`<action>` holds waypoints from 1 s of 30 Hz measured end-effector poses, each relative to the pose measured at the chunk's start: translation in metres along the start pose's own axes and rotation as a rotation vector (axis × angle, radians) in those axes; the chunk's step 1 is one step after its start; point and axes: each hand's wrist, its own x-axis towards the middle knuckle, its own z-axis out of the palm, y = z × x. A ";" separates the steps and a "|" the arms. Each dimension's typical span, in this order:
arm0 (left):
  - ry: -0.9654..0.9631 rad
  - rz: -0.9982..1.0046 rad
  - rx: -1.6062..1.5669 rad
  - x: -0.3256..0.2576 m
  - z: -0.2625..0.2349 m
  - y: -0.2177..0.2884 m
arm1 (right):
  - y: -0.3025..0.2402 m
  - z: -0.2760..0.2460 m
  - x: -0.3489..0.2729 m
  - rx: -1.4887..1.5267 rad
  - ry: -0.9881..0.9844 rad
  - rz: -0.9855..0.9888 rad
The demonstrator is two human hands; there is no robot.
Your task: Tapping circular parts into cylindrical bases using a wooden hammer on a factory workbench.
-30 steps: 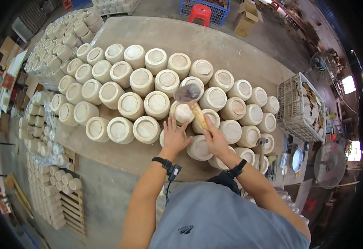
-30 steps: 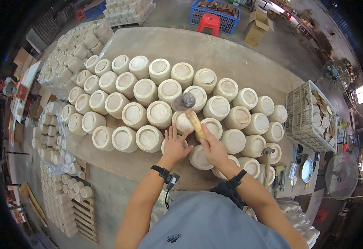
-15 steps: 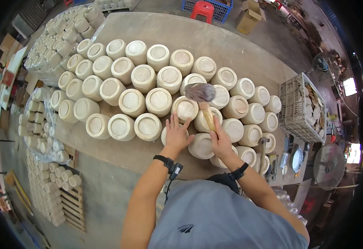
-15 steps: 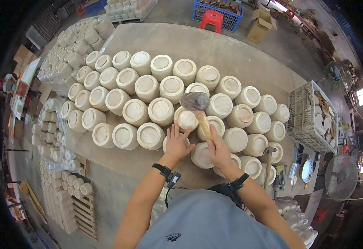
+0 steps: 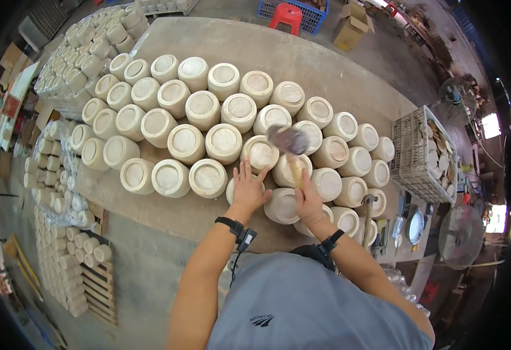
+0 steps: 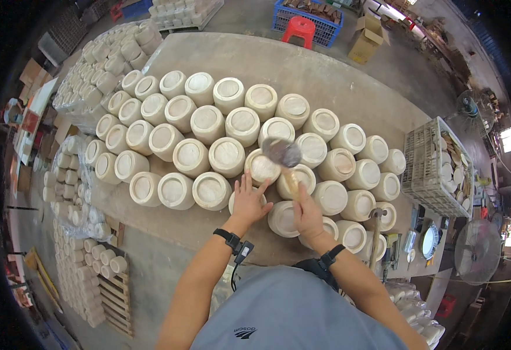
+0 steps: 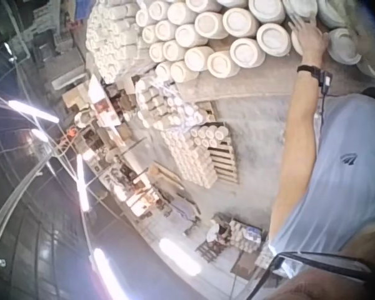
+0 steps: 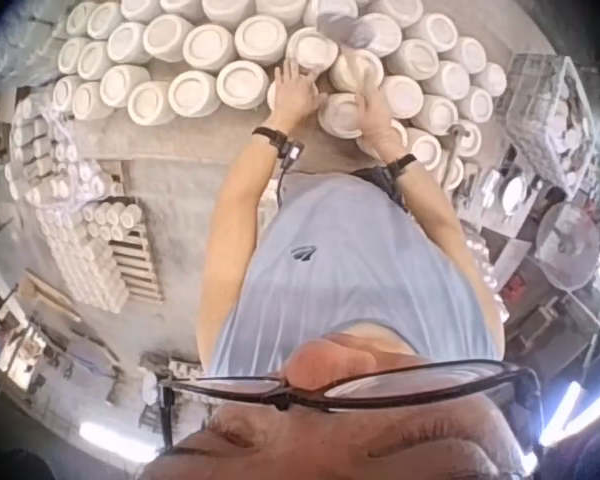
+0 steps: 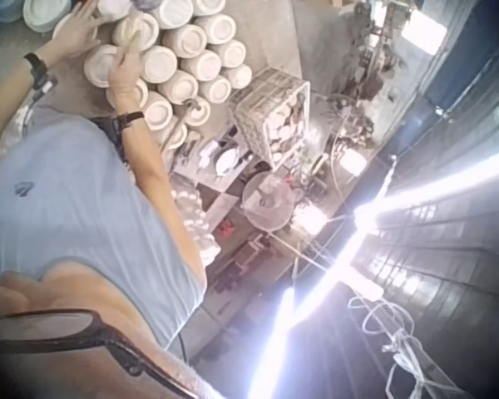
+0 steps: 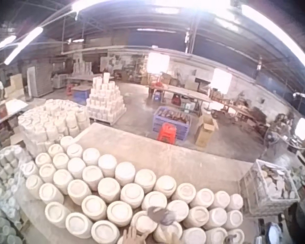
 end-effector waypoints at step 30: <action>-0.119 -0.023 0.042 -0.001 -0.002 -0.001 | 0.022 0.028 -0.016 -0.237 -0.385 0.124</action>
